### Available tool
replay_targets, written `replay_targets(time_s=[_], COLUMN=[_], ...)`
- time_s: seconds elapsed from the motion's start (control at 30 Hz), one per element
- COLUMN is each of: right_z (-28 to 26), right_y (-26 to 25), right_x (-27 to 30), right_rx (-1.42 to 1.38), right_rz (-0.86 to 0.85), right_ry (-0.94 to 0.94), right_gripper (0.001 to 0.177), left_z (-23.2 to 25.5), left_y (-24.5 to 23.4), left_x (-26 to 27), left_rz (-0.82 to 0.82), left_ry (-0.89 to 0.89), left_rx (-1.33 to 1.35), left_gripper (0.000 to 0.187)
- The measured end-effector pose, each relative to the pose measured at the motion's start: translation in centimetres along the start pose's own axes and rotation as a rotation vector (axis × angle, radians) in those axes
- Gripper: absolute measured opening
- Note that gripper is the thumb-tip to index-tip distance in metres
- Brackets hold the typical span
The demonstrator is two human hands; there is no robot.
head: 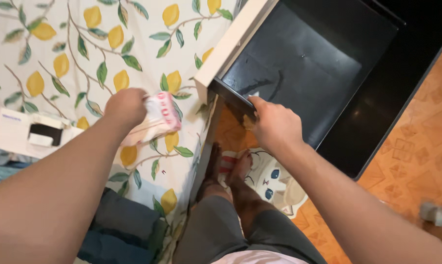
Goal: The person opens a package of wet wipes, pulls out a wipe, and uses it to clean the inside of a black drawer. The person wipes the bottom and sides of the drawer thoroughly.
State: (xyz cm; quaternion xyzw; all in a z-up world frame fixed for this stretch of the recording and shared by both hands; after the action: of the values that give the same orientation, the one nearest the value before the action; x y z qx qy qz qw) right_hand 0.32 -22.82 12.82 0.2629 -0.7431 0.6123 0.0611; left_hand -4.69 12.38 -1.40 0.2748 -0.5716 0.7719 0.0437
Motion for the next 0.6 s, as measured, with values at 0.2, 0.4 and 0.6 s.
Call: replay_targets(time_s=[0.2, 0.4, 0.6], right_z=[1.7, 4.3, 6.6], right_y=[-0.3, -1.8, -4.6], right_x=[2.4, 5.3, 7.3], right_rx=[0.050, 0.057, 0.122], right_rz=[0.140, 0.177, 0.217], right_ry=[0.044, 0.098, 0.030], right_gripper=[0.045, 0.044, 0.042], left_z=[7.0, 13.9, 23.8], left_y=[-7.6, -10.8, -12.3], left_x=[-4.1, -10.2, -14.3], left_rz=[-0.062, -0.053, -0.002], left_ry=[0.102, 0.370, 0.492], left_rx=[0.025, -0.044, -0.028], left_gripper=[0.031, 0.029, 0.025])
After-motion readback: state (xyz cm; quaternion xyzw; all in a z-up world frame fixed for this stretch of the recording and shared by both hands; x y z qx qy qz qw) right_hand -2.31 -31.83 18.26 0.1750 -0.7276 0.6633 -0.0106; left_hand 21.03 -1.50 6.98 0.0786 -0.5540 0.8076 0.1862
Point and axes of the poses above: each hand's wrist, its own x-axis away from the middle knuckle, its own y-axis out of the palm, z = x × y, the point moved 1 cm from there along -x, towards the middle knuckle, and after that the axes turned 4 degrees about -z, right-handed, at the moved point
